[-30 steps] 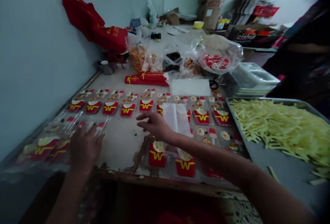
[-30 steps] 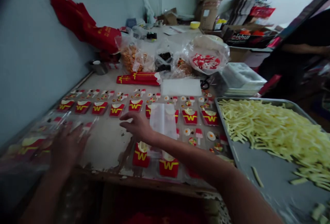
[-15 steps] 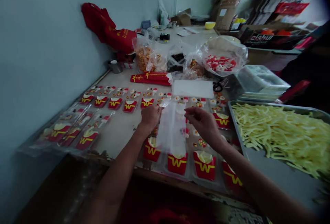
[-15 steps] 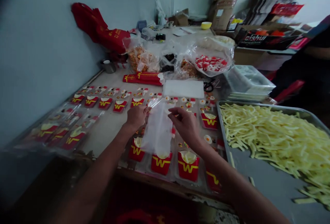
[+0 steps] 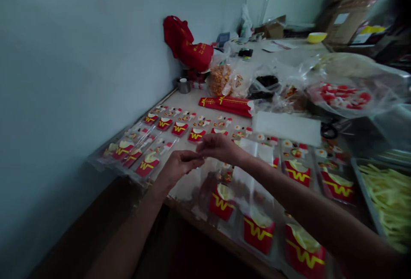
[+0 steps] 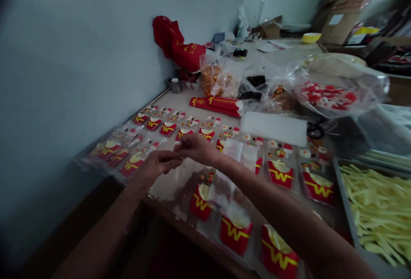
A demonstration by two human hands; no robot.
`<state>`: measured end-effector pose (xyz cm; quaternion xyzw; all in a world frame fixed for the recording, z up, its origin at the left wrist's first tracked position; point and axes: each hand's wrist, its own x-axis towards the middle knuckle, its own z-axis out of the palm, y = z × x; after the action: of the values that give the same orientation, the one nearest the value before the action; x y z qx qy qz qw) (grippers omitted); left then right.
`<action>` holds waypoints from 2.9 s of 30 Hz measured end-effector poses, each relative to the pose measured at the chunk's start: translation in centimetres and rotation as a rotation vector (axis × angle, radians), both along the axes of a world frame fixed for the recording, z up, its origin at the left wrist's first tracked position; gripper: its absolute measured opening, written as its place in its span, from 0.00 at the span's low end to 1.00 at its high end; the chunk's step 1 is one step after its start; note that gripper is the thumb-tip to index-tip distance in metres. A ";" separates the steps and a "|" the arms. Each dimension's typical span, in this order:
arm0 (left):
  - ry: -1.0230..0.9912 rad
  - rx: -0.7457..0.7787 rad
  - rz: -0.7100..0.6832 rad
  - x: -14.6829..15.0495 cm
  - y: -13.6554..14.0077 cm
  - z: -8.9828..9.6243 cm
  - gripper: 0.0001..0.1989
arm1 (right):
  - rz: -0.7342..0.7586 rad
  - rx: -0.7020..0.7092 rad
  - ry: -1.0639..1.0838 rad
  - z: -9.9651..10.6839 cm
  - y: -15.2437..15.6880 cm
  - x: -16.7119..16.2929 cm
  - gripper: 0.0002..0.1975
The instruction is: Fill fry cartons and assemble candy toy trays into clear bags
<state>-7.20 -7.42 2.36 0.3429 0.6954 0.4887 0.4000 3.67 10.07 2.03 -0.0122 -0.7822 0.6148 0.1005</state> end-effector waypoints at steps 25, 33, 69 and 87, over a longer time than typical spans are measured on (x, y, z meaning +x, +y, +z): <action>-0.357 -0.250 0.412 -7.3 -4.5 -6.7 0.20 | 0.592 1.235 -0.191 -4.8 10.9 -16.8 0.47; -0.364 -0.258 0.603 -6.0 -5.2 -6.0 0.22 | 0.586 1.235 -0.077 -6.4 10.9 -16.1 0.53; -0.342 -0.158 0.231 -5.3 -5.3 -6.6 0.24 | 0.039 1.423 -0.048 0.2 -0.2 -2.1 0.50; -0.342 -0.216 0.169 -5.0 -4.9 -7.8 0.25 | 0.319 1.164 -0.092 -1.9 0.1 -0.5 0.46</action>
<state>-12.25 -12.34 -5.42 0.1508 0.6918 0.4942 0.5043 3.19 10.14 0.15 0.1355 -0.9858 0.0919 -0.0368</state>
